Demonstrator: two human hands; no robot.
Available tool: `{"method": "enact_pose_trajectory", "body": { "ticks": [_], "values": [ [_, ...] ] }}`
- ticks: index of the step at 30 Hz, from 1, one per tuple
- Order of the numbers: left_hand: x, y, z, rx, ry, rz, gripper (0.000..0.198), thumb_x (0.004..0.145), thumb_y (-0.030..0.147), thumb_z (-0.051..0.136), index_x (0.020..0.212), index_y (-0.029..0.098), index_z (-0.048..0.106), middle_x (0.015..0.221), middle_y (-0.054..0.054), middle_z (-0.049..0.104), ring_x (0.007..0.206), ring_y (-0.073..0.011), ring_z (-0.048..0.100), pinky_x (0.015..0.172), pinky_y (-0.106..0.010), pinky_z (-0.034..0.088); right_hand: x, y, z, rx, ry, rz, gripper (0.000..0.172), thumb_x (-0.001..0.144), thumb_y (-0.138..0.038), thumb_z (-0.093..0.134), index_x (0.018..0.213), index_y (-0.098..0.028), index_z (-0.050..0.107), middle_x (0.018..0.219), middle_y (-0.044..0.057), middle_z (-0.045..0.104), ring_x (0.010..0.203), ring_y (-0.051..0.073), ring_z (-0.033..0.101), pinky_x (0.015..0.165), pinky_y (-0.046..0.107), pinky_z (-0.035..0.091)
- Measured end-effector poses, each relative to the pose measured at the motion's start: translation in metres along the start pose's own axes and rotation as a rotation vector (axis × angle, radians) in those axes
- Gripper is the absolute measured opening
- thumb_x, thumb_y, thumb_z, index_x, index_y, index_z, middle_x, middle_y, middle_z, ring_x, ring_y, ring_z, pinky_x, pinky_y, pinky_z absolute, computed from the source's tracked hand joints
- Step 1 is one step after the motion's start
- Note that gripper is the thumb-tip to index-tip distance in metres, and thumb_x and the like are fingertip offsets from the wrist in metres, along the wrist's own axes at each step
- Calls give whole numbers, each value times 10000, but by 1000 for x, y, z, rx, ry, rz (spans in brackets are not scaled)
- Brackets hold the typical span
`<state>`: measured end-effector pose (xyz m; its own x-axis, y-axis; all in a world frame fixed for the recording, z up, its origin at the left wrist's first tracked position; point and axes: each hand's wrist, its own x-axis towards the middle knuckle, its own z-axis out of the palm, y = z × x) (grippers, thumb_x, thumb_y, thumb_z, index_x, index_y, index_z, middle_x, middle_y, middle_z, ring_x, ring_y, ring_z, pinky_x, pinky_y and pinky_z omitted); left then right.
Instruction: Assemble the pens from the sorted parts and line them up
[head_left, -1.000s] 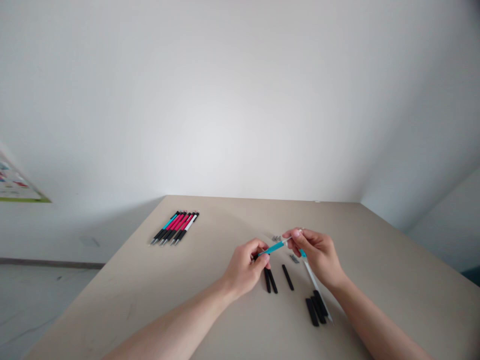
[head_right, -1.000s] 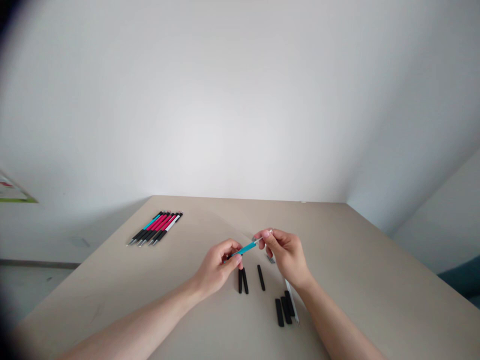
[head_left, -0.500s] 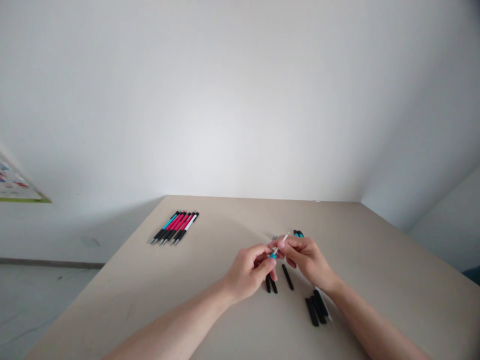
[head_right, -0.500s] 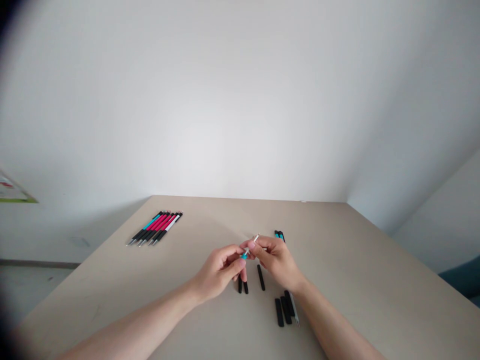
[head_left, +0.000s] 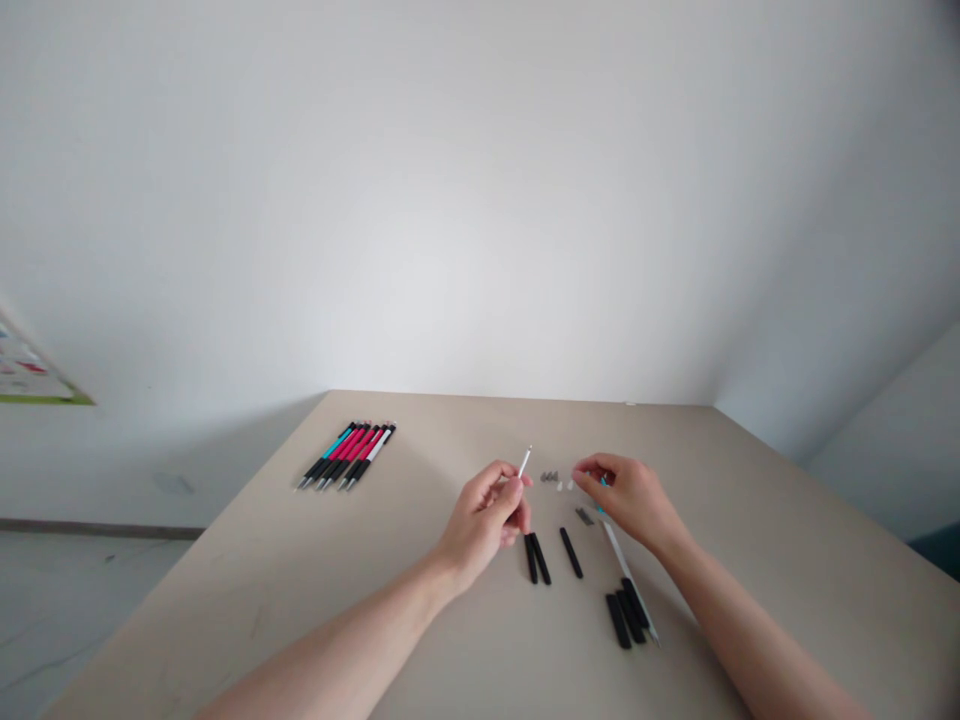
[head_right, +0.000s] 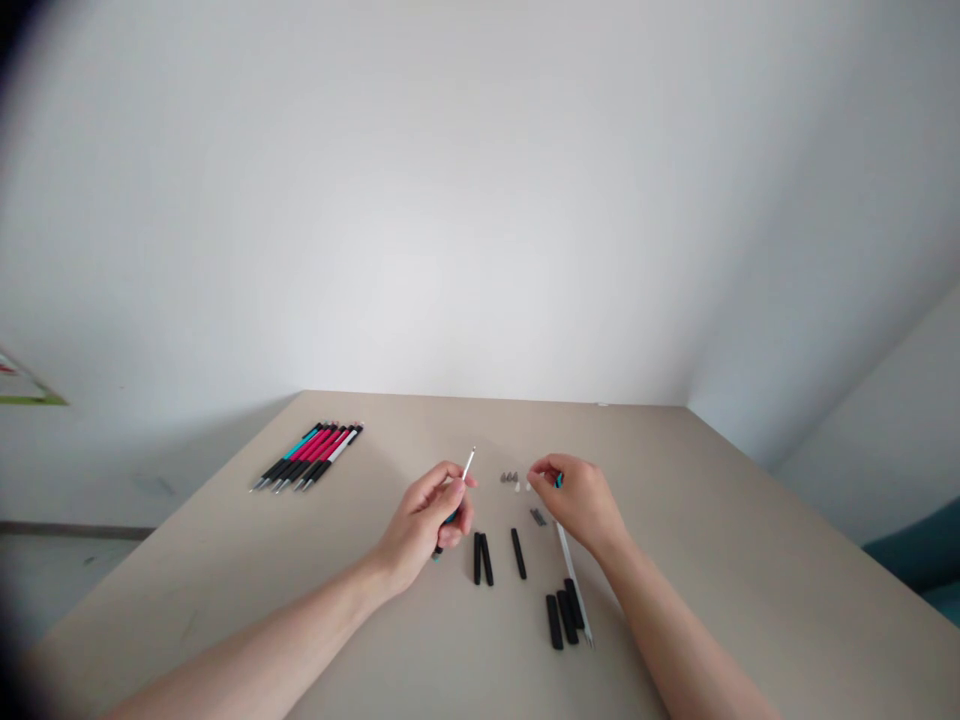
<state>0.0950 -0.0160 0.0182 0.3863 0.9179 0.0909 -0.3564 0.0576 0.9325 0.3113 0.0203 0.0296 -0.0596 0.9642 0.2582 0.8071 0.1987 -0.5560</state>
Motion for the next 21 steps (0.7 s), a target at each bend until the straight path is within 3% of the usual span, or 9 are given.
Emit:
{"method": "enact_pose_trajectory", "body": {
  "ticks": [6,9,15,21],
  "values": [
    [0,4,1,-21,29,-25,335,826,481,578,775,165,481,554,36,522,388,-27,252,393,-177,167,-4,-2,-10,-47,-222,-100,179,758,-317,568,708,-196,690,548,-11,580,525,139,512,522,245,356],
    [0,4,0,-35,45,-55,340,810,474,592,738,161,478,549,33,519,371,-23,245,376,-181,146,-6,-2,-9,-23,-274,-151,157,761,-292,572,716,-199,690,530,-24,545,505,127,480,510,239,337],
    [1,1,-2,-120,77,-101,324,802,461,609,792,149,522,521,32,517,357,-18,215,362,-171,115,-7,-2,-7,0,-314,-203,182,779,-314,570,695,-187,669,515,-35,494,493,110,429,492,227,311],
    [2,2,-3,-154,52,-120,360,788,495,612,833,147,530,517,29,522,350,-18,203,351,-166,122,-14,-11,-8,10,-474,-221,276,740,-327,601,525,-175,517,475,-53,414,461,90,360,437,218,246]
  ]
}}
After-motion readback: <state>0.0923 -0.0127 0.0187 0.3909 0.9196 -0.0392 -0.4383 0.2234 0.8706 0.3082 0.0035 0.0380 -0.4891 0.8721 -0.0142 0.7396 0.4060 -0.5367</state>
